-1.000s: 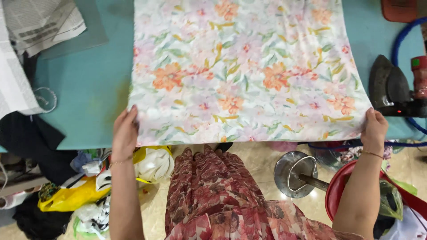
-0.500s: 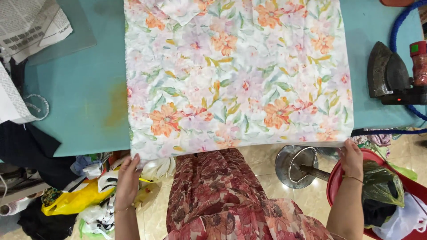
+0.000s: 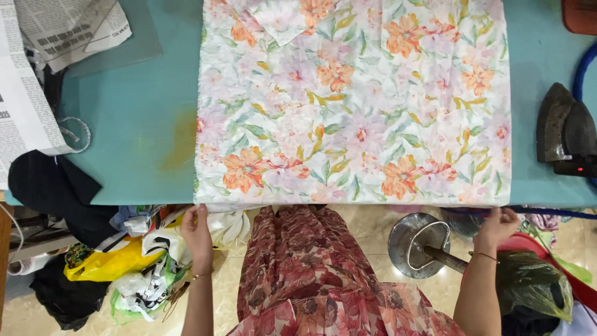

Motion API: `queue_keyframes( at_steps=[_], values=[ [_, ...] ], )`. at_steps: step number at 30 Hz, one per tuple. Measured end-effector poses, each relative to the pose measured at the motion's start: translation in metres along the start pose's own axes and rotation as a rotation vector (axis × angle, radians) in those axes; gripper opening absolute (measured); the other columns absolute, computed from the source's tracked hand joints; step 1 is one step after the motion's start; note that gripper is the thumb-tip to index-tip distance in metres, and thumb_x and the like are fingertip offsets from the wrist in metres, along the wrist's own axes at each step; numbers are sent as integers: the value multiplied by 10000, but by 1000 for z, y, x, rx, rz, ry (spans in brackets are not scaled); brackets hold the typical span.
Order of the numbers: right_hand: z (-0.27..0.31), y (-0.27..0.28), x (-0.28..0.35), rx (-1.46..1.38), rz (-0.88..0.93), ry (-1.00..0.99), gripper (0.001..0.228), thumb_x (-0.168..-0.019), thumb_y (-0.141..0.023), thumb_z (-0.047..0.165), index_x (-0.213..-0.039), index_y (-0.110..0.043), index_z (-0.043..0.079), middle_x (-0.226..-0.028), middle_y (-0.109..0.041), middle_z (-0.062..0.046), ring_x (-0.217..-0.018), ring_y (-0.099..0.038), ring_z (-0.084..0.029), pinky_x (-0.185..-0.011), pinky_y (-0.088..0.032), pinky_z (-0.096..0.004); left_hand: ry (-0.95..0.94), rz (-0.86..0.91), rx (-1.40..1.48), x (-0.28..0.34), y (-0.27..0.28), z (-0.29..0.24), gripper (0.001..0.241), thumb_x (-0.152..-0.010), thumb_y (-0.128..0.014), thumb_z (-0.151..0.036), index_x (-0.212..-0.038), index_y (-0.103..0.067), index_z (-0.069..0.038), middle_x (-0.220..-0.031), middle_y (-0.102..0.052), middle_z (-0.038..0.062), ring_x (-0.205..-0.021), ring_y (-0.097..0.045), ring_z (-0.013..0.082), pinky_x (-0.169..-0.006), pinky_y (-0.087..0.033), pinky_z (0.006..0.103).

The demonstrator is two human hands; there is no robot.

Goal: Ironing a large piece of floral patterned fabric on a table in an atelier.

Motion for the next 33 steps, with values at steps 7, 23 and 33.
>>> queue_keyframes(
  at_steps=[7,23,33],
  values=[
    [207,-58,56,410,64,558,211,-1120,-622,-42,-1308,-532,-78,-1297,-504,-202,-1223,-512,-305,-1126,-433,-446,-359,-336,-185,41,-26,-120,318,-1034,-684,-185,-1244,-541,5,-1215,-507,124,-1110,-509,188,-812,-475,282],
    [264,-172,16,397,409,716,209,-1036,-701,72,-1231,-682,0,-1339,-589,-210,-1274,-546,-412,-1133,-427,-493,-1148,56,-943,-76,-259,-248,489,-952,-717,-123,-1422,-591,-80,-1543,-517,114,-1271,-544,326,-1054,-394,551],
    [271,-180,12,451,409,731,206,-1024,-720,66,-1218,-688,4,-1293,-597,-206,-1254,-549,-398,-1155,-424,-506,-1410,217,-1289,-200,-377,-294,676,-820,-646,18,-1488,-568,-49,-1507,-563,181,-742,-676,185,-724,-547,336]
  ],
)
Point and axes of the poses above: each hand's wrist, its own x-axis away from the middle knuckle, its own y-axis out of the back of the hand, z = x × y, the point moved 8 cm from there along -x, towards the middle knuckle
